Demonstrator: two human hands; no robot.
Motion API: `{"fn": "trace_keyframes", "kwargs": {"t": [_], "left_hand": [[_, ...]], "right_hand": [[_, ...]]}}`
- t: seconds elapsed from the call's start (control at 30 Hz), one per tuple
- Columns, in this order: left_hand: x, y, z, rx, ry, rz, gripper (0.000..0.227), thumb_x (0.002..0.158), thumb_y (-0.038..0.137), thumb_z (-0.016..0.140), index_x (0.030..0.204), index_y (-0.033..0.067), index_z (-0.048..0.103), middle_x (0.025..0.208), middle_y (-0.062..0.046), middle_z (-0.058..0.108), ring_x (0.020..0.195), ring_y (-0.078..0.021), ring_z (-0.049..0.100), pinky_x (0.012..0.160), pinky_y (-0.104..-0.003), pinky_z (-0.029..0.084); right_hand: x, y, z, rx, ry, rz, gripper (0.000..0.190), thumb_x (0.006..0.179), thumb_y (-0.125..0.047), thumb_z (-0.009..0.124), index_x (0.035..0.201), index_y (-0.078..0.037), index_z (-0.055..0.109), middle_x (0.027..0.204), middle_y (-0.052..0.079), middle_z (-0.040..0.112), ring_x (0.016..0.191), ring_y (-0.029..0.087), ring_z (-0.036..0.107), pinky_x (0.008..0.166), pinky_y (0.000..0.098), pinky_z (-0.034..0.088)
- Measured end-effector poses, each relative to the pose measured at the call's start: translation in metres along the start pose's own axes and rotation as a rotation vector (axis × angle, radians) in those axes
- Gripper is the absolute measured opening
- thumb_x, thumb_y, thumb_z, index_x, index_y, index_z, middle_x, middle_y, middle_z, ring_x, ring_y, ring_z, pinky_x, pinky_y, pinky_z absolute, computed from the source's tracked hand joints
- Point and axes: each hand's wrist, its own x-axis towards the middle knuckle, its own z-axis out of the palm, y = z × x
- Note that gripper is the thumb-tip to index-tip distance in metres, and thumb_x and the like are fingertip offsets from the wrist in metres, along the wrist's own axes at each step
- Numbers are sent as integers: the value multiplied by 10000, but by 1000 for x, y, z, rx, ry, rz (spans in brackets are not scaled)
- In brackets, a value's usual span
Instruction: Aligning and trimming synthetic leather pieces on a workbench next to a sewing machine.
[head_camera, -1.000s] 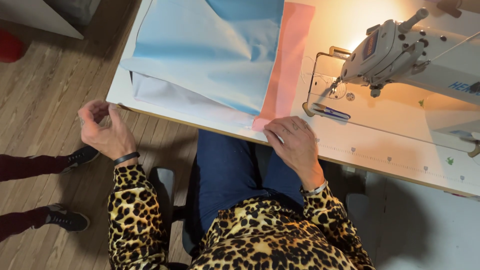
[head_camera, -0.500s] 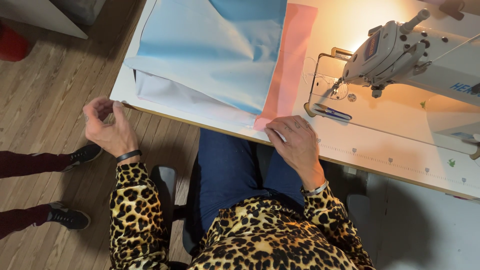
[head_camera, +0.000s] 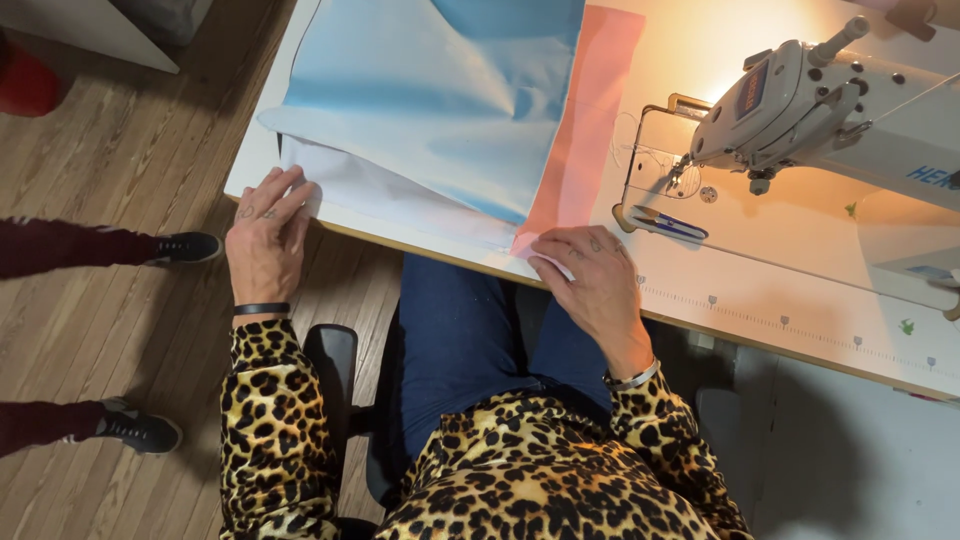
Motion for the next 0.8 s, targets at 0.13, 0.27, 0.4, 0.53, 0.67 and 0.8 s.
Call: {"fn": "trace_keyframes", "kwargs": {"t": [0.13,0.27,0.4,0.53,0.67,0.8], "left_hand": [[2,-2,-3,5,3,8,214,994,63,740,1203,102,747,1284,-81,724,1312,-302,639,1184,-502,450],[17,6,-10,-10,49,58,166,990,72,769,1154,71,745,1145,-87,744,1177,-290,682,1155,-474,495],[12,3,0,16,54,-83,269,910,80,823,1158,58,721,1104,-121,723,1073,-331,666,992,-449,528],[32,-5,8,-123,140,-159,681,829,114,909,1395,38,538,1374,-182,557,1223,-365,614,1013,-456,537],[27,8,0,-133,212,-20,927,814,114,944,1558,57,395,1580,-187,398,1406,-394,513,1136,-474,515],[19,-14,20,109,233,483,778,866,184,968,1474,146,484,1551,-104,440,1439,-327,475,1203,-469,471]], "right_hand": [[11,-6,-3,117,-69,190,218,865,-287,794,971,-98,765,1059,3,727,1008,281,632,892,412,505],[37,-12,-4,93,-130,166,346,812,-338,817,1007,-57,768,1094,100,673,1009,347,585,883,454,479],[45,-14,8,106,-183,170,424,752,-381,840,942,-11,756,1124,135,670,1027,373,572,902,469,473],[45,-5,19,207,-237,131,331,816,-295,775,1003,-22,759,1003,115,714,1080,346,618,922,453,506],[34,3,24,206,-365,155,321,968,-288,749,957,24,673,1086,158,674,1020,360,628,855,446,516],[26,18,32,133,-225,-132,197,867,-182,764,1004,-48,720,989,95,696,1076,327,645,896,415,533]]}}
